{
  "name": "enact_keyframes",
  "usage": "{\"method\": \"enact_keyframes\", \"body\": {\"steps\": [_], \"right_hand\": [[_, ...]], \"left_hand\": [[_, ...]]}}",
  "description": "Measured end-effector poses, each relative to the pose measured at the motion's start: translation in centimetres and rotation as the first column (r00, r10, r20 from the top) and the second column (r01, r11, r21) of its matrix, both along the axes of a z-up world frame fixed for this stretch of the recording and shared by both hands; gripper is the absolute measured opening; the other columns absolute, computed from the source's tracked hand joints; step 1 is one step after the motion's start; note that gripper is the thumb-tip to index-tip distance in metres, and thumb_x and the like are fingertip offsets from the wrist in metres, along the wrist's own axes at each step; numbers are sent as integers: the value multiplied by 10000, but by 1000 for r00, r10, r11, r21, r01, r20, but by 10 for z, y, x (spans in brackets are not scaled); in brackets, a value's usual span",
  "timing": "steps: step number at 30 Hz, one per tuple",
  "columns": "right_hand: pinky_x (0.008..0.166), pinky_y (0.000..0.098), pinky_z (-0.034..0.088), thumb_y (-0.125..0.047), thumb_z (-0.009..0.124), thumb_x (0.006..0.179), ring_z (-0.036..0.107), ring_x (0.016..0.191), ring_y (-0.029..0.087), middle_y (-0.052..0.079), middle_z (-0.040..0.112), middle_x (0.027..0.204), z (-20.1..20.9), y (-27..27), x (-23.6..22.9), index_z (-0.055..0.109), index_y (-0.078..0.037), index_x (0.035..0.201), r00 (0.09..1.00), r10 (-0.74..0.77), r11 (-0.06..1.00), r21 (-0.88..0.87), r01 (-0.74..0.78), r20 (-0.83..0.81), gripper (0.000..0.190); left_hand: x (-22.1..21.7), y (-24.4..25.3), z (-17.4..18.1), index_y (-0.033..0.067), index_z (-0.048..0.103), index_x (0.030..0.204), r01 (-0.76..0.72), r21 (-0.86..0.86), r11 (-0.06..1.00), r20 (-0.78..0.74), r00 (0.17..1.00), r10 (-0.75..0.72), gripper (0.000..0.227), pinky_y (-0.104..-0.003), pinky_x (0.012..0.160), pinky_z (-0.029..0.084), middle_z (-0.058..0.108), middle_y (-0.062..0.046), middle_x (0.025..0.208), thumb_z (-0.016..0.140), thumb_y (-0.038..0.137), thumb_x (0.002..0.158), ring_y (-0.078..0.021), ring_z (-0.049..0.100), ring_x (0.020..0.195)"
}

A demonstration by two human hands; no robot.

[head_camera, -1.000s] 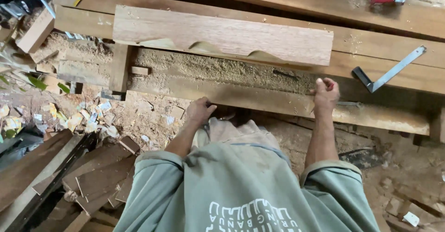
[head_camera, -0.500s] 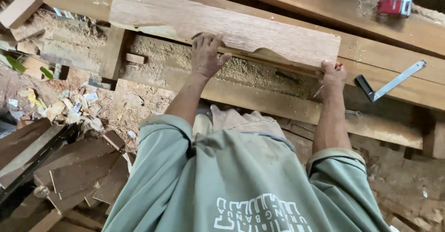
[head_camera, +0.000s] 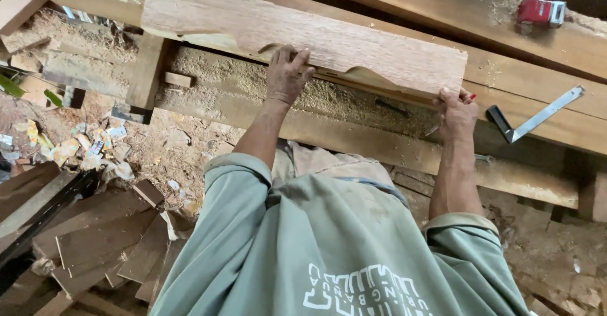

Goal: Marking cut lines on a wooden board using a template and a pencil in a workshop environment.

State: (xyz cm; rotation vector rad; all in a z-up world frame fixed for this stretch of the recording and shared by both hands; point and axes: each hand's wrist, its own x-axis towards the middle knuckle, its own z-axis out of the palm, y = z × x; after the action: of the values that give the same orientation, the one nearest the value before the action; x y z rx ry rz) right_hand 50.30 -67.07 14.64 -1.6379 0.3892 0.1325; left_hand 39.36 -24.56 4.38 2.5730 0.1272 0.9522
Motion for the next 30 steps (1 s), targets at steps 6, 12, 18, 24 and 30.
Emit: {"method": "enact_keyframes", "body": {"steps": [6,12,18,24,30], "right_hand": [[382,199,469,-95,851,871,761,622,193,46,709,798,4,3,0,687,-72,1112,999,-31,999,16,31,26,293],[370,184,442,-123,868,862,762,630,179,33,709,798,4,1,2,677,-102,1085,1000,-18,1000,-13,18,20,294],[358,152,420,-112,824,882,758,622,143,11,699,797,20,5,-4,653,-105,1100,1000,16,999,-29,-16,2,277],[470,114,447,-112,744,971,695,707,24,-9,728,976,57,18,-16,649,-119,1194,989,73,997,19,-71,-127,243],[507,127,465,-140,737,995,685,734,30,-26,708,964,53,14,-16,667,-136,1178,989,100,995,14,-99,-107,196]], "left_hand": [[4,5,-4,292,695,1152,-12,27,1000,-26,1000,12,470,-406,832,543,562,-54,1046,828,549,781,-305,634,935],[7,3,-19,289,693,1132,-36,23,999,12,999,36,437,-417,832,545,564,-59,1036,796,573,817,-317,638,911],[5,2,-9,277,714,1120,-46,25,999,28,999,45,456,-429,857,544,576,-79,1035,832,567,789,-328,643,933],[-11,-7,48,212,683,1208,-23,-11,1000,-233,972,20,399,-375,779,596,548,-127,1109,817,434,904,-275,561,988],[-10,-8,50,188,675,1181,-27,-23,999,-232,972,21,400,-371,775,613,527,-117,1108,828,422,895,-267,562,989]]}}
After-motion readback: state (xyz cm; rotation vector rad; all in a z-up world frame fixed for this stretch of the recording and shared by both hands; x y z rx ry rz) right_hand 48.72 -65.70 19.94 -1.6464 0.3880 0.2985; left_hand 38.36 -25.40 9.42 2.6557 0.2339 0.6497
